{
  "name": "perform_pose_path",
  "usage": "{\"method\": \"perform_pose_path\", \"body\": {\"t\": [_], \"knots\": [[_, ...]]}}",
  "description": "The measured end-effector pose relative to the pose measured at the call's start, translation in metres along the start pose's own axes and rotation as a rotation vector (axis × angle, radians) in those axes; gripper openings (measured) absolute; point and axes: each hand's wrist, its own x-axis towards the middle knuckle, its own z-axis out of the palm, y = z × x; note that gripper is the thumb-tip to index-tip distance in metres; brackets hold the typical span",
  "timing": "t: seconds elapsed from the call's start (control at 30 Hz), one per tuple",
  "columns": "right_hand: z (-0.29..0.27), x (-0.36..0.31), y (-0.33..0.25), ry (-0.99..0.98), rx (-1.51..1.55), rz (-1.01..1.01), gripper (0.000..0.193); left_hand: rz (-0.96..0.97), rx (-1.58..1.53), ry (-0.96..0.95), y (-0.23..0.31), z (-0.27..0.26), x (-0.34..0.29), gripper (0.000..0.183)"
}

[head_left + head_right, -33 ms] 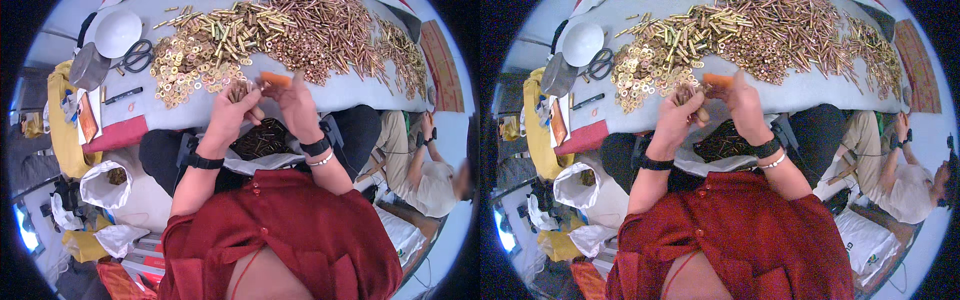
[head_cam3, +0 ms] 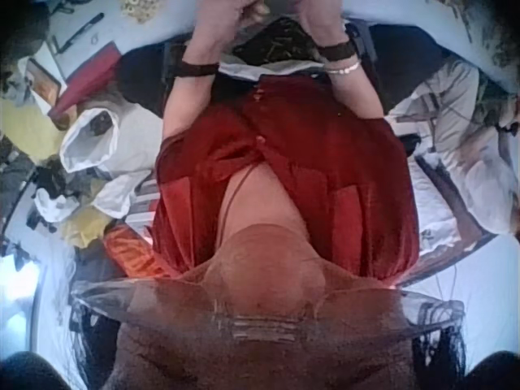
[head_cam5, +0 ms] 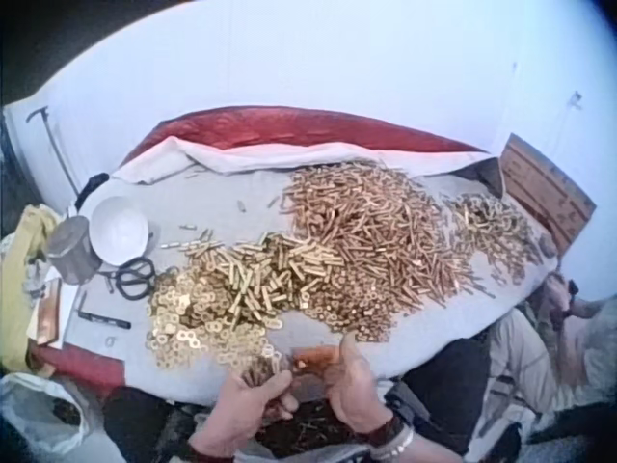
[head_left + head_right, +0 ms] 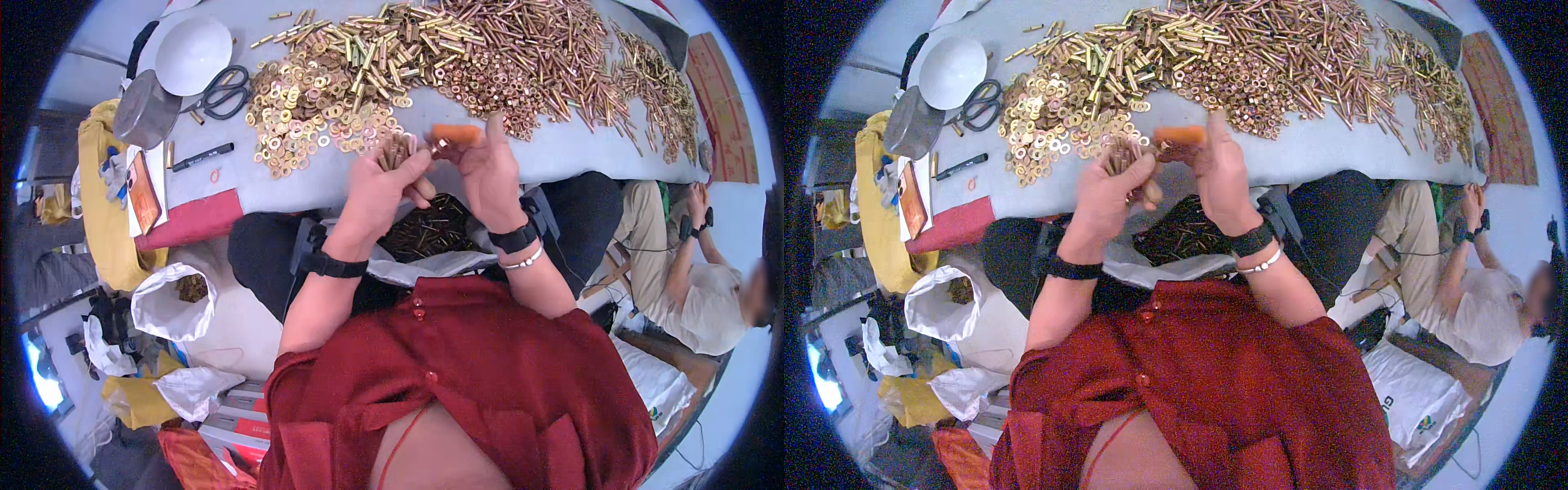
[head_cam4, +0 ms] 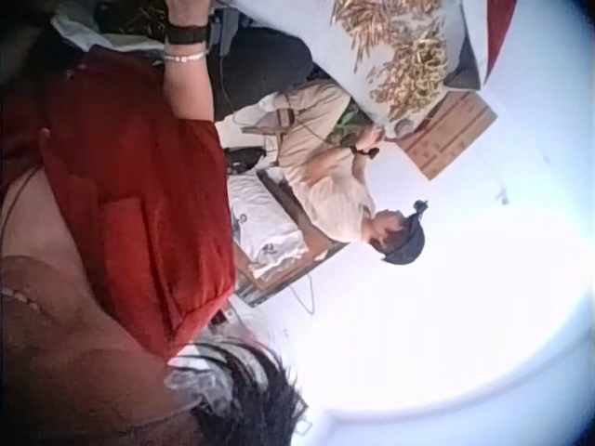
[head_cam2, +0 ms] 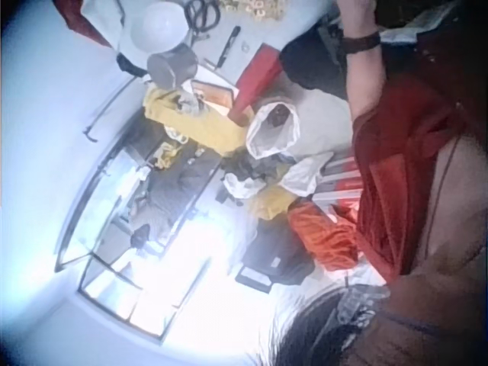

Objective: Sorting and organizing small metal hardware components like washers and bullets into specific piles on a workbench.

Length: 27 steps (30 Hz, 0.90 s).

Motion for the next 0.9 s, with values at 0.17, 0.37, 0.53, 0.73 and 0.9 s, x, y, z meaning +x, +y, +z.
{"method": "perform_pose_path", "body": {"t": [0.17, 0.37, 0.53, 0.73, 0.9], "knots": [[-0.017, 0.004, 0.009, 0.058, -0.212, -0.022, 0.069, 0.035, -0.174, -0.038, 0.001, -0.011, 0.004, 0.017], [0.005, 0.001, 0.004, -0.111, -0.046, -0.025, 0.073, 0.038, -0.199, -0.022, 0.004, -0.008, 0.003, 0.016], [0.017, 0.004, 0.011, 0.062, -0.105, -0.105, 0.075, 0.045, -0.135, 0.012, 0.006, -0.007, 0.004, 0.018], [-0.007, 0.018, 0.000, 0.173, -0.529, -0.034, 0.062, -0.071, 0.097, -0.044, 0.009, -0.004, -0.004, 0.021], [0.016, 0.045, 0.006, 0.040, -0.819, -0.285, 0.022, -0.268, 0.495, -0.170, 0.010, 0.002, -0.010, 0.018]]}}
